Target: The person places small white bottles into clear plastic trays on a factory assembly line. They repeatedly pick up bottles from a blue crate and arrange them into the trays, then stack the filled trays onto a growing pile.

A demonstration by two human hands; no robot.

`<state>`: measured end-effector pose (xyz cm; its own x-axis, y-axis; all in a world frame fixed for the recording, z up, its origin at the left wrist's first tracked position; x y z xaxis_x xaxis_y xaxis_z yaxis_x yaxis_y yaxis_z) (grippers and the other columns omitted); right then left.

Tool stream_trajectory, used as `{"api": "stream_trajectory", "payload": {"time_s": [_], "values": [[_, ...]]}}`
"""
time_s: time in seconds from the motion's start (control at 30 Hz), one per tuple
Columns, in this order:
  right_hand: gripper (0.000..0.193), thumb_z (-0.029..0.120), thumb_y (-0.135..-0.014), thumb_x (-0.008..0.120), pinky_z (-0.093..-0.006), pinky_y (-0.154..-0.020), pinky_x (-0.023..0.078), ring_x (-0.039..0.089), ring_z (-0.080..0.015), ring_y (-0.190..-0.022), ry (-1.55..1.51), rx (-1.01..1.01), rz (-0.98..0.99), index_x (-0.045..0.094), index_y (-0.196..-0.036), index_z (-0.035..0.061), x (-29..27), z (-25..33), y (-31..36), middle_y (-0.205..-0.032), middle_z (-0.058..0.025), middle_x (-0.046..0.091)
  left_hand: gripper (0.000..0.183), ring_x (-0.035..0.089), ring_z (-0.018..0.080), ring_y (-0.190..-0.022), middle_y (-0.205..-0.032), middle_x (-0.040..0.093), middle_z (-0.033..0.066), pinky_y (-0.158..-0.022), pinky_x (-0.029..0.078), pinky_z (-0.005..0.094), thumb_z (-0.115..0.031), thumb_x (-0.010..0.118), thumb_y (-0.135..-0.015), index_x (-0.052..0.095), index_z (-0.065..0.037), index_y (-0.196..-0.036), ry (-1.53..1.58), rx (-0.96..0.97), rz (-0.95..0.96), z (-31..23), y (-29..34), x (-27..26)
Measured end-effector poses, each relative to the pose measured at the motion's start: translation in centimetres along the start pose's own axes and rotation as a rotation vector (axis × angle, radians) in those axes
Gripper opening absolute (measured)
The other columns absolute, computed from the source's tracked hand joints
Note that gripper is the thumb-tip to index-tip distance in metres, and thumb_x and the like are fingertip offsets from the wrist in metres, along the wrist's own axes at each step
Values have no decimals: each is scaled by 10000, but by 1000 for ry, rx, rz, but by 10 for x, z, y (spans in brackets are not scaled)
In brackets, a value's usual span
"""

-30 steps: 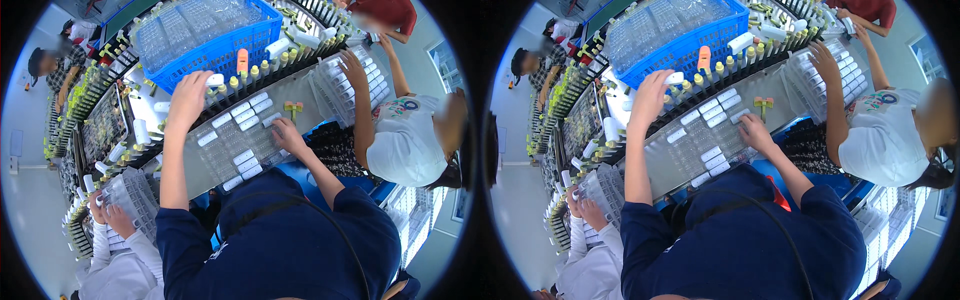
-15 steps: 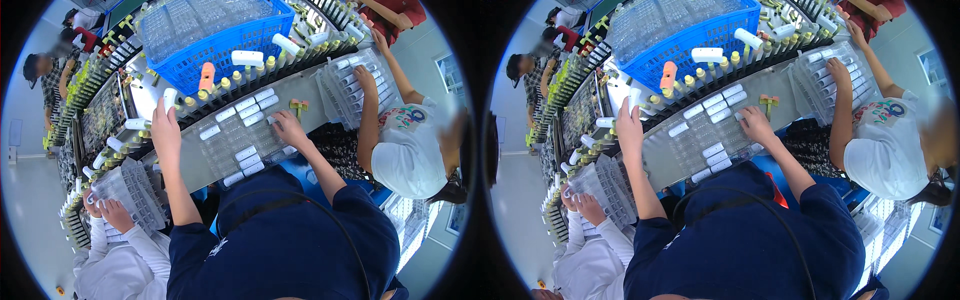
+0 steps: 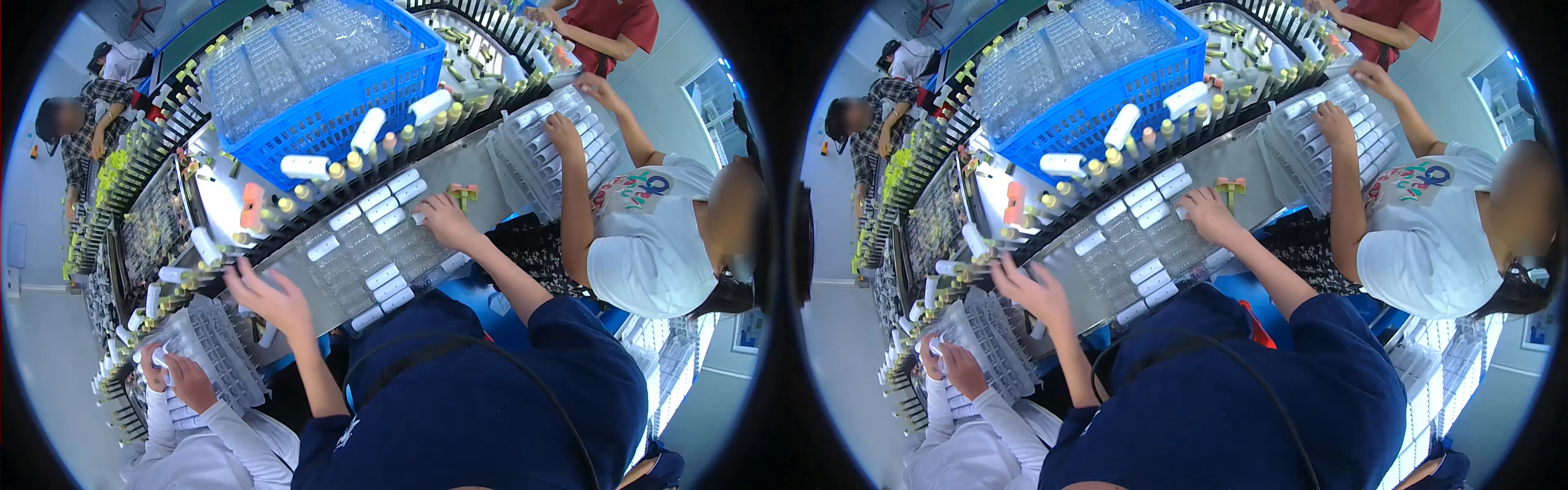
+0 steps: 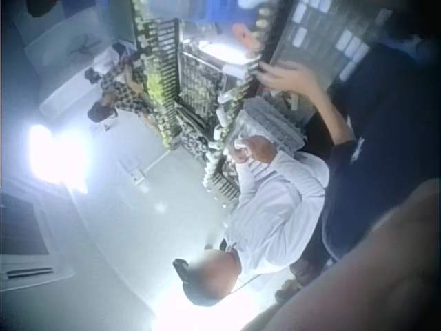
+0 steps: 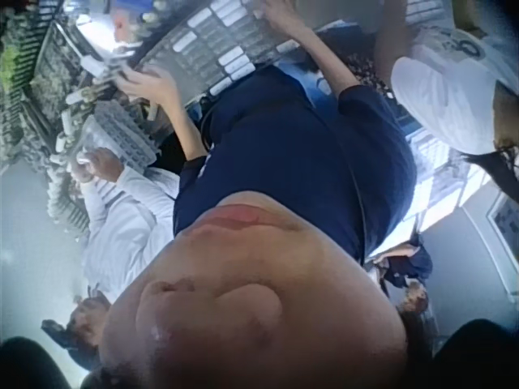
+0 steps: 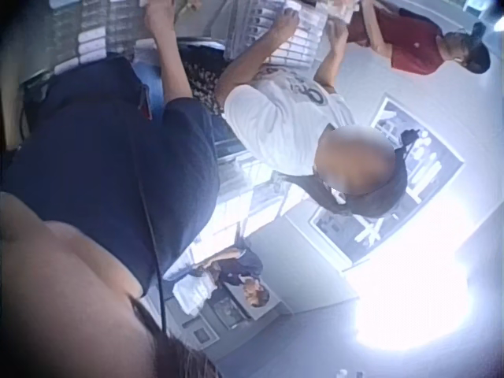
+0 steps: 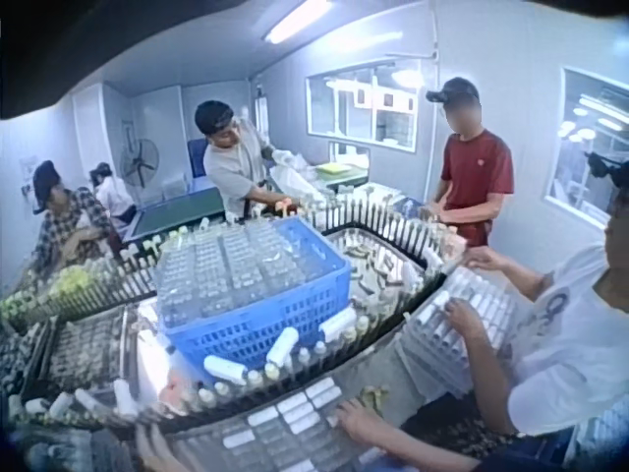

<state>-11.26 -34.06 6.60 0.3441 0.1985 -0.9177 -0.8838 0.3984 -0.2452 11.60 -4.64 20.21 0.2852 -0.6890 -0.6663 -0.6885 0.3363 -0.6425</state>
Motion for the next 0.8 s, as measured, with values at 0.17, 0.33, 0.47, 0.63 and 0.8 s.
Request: {"api": "stream_trajectory", "payload": {"time_s": [0.17,0.33,0.47,0.63,0.8], "values": [[232,139,-1067,600,-444,-954,531,693,-356,-1037,-480,427,-259,636,-1248,-2,-72,-15,-5,-1127,-206,703,330,607,419,-1221,-1261,666,204,-1058,481,522,-82,669,-964,655,-25,-1289,372,77,686,-34,119,78],[332,235,-1131,525,-407,-811,561,726,-255,-945,-766,606,-776,614,-1292,-42,-134,-65,-29,-1067,-201,726,326,639,387,-1150,-1212,661,158,-984,526,496,-106,689,-951,663,-48,-1272,405,326,839,-63,168,102],[333,258,-1111,545,-472,-803,563,733,-372,-888,-574,608,-802,632,-1239,-36,-165,-64,-87,-1008,-244,735,316,647,381,-1130,-1211,643,139,-959,534,489,-128,705,-944,672,-93,-1256,339,296,847,-59,170,114],[299,244,-1083,545,-567,-829,547,693,-520,-932,-136,339,-599,637,-1111,-39,-168,-15,-163,-1006,-300,719,315,654,336,-1115,-1161,632,102,-939,545,488,-166,740,-926,677,-130,-1232,200,402,867,-72,168,122],[289,320,-1048,622,-541,-713,602,746,-423,-852,183,376,-329,595,-1120,41,-116,44,-186,-939,-214,729,361,638,312,-1138,-1162,626,83,-939,547,484,-167,757,-903,659,-130,-1249,130,415,908,-78,169,132]]}}
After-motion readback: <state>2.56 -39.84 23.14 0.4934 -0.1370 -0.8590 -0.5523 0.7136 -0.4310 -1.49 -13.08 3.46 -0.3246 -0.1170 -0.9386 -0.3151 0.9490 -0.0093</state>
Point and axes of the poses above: each hand's wrist, its own y-axis away from the middle knuckle, its own x-axis out of the palm, z = x × y, the point moved 10 cm from there along -y, towards the middle knuckle
